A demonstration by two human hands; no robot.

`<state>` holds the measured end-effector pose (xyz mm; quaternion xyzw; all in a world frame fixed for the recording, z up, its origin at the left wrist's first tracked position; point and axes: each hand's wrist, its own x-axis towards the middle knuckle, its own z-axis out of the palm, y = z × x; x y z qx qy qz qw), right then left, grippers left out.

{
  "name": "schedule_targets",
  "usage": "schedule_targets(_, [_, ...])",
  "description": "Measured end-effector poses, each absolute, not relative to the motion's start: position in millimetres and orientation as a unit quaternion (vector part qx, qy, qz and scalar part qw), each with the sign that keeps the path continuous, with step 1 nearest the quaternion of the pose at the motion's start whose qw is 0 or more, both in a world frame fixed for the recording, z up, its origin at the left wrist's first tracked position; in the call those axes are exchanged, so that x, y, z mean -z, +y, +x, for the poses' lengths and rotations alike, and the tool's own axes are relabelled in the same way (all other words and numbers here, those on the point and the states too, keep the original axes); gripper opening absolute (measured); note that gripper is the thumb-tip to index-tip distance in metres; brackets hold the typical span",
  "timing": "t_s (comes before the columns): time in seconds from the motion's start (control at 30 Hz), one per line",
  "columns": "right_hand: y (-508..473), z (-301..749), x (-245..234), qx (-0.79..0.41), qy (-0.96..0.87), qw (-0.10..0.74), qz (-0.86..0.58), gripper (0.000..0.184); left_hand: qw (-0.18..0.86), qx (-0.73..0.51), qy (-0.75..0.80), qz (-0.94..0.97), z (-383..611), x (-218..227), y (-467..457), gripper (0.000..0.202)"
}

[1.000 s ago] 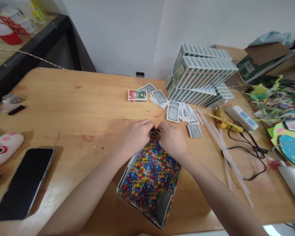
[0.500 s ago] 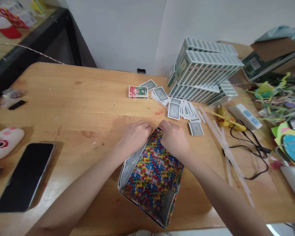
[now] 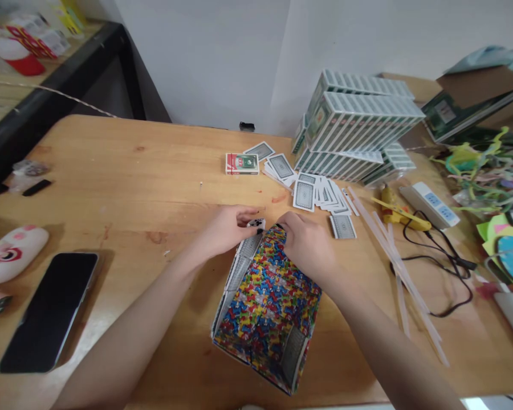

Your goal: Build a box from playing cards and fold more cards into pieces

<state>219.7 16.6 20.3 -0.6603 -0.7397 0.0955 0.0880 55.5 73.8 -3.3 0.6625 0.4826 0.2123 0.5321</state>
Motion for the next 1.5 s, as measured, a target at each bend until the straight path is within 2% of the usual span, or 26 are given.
schedule_targets(0.17, [15,218,-19,-0.110,-0.740,0.106,-0.655,0.022,0.476,-0.205,0.502,0.692,59,5,69,0.014])
schedule_targets(0.33, [14,218,-19,-0.126,-0.728,0.129,-0.661,0.022,0.455,-0.249,0.540,0.663,65,7,65,0.010])
schedule_targets(0.53, [13,222,-17,-0.138,-0.711,0.154,-0.672,0.021,0.451,-0.248,0.462,0.722,61,11,62,0.013])
schedule_targets(0.7, [9,224,-15,-0.145,-0.711,0.179,-0.664,0.023,0.384,-0.205,0.455,0.777,58,5,55,0.020])
schedule_targets(1.03, [10,220,-10,-0.110,-0.752,0.120,-0.639,0.024,0.226,-0.081,0.456,0.857,70,-7,47,0.026])
schedule_targets(1.13, [12,220,-10,-0.114,-0.747,0.118,-0.644,0.024,0.237,-0.097,0.454,0.854,72,-5,47,0.025])
schedule_targets(1.33, [13,222,-11,-0.123,-0.730,0.122,-0.661,0.022,0.360,-0.211,0.427,0.802,69,5,47,0.026])
schedule_targets(1.5, [13,221,-11,-0.129,-0.732,0.128,-0.657,0.020,0.314,-0.231,0.453,0.802,67,5,46,0.018])
